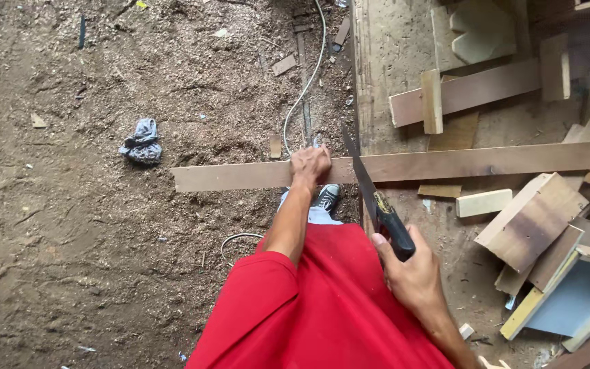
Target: The person marks a wooden plank with a marker, then uses a hand saw to cut the plank along the marked line. After cutting, the person positions the cut piece onto a wooden frame and uses a hammer to drive nails into the wood to secure it.
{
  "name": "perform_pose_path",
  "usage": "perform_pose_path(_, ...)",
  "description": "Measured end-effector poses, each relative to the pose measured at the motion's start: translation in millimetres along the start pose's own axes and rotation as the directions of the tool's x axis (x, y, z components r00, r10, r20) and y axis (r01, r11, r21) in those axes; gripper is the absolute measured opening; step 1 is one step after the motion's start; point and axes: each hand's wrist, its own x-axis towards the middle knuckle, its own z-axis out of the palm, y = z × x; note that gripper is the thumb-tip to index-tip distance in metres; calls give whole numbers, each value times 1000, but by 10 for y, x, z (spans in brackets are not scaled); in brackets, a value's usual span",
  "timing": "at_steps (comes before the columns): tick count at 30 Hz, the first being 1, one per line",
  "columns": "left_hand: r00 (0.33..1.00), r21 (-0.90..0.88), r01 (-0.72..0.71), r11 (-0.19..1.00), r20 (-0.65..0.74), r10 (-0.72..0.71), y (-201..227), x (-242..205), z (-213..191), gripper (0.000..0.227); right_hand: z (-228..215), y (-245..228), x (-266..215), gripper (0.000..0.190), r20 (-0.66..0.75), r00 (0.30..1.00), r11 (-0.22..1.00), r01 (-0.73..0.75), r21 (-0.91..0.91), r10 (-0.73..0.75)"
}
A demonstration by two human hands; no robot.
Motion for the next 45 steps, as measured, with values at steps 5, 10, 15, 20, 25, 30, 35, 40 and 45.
perform_pose_path(5, 996, 33, 21, 999, 85, -23, -98, -16, -11, 68, 83, 114, 73, 25, -97, 983, 972, 136, -192, -157)
perform_pose_path(10, 996, 71, -71, 995, -40, 74, -111, 123, 320, 55, 195, 347, 397, 17, -159, 943, 953, 272, -136, -292)
perform_pose_path(15, 990, 97, -73, 993, -117, 84, -307, -60, 523, 46, 687, 307, 980, 20, -187, 892, 907, 382, -179, -412)
perform_pose_path(20, 1000, 8, -5, 1000, 27, 5, -193, -173, 397, 48, 608, 493, 1174, 18, -196, 893, 911, 375, -170, -405)
perform_pose_path(25, 1000, -7, -26, 1000, -8, 26, -166, -233, 310, 50, 778, 475, 1364, 23, -209, 916, 936, 315, -158, -344)
perform_pose_path(30, 997, 27, -44, 999, -59, 45, -342, -190, 299, 52, 998, 420, 1514, 29, -233, 834, 865, 474, -161, -500)
perform_pose_path(35, 998, 2, -39, 999, -42, 39, -202, 3, 387, 54, 758, 403, 1741, 22, -176, 918, 930, 328, -167, -355)
perform_pose_path(40, 999, 1, -26, 1000, -21, 26, -92, -102, 266, 56, 793, -36, 1850, 22, -165, 893, 900, 384, -205, -419)
perform_pose_path(45, 993, -104, 109, 989, 50, -104, 29, -184, 113, 62, 460, -218, 1565, 15, -97, 958, 963, 267, -39, -269)
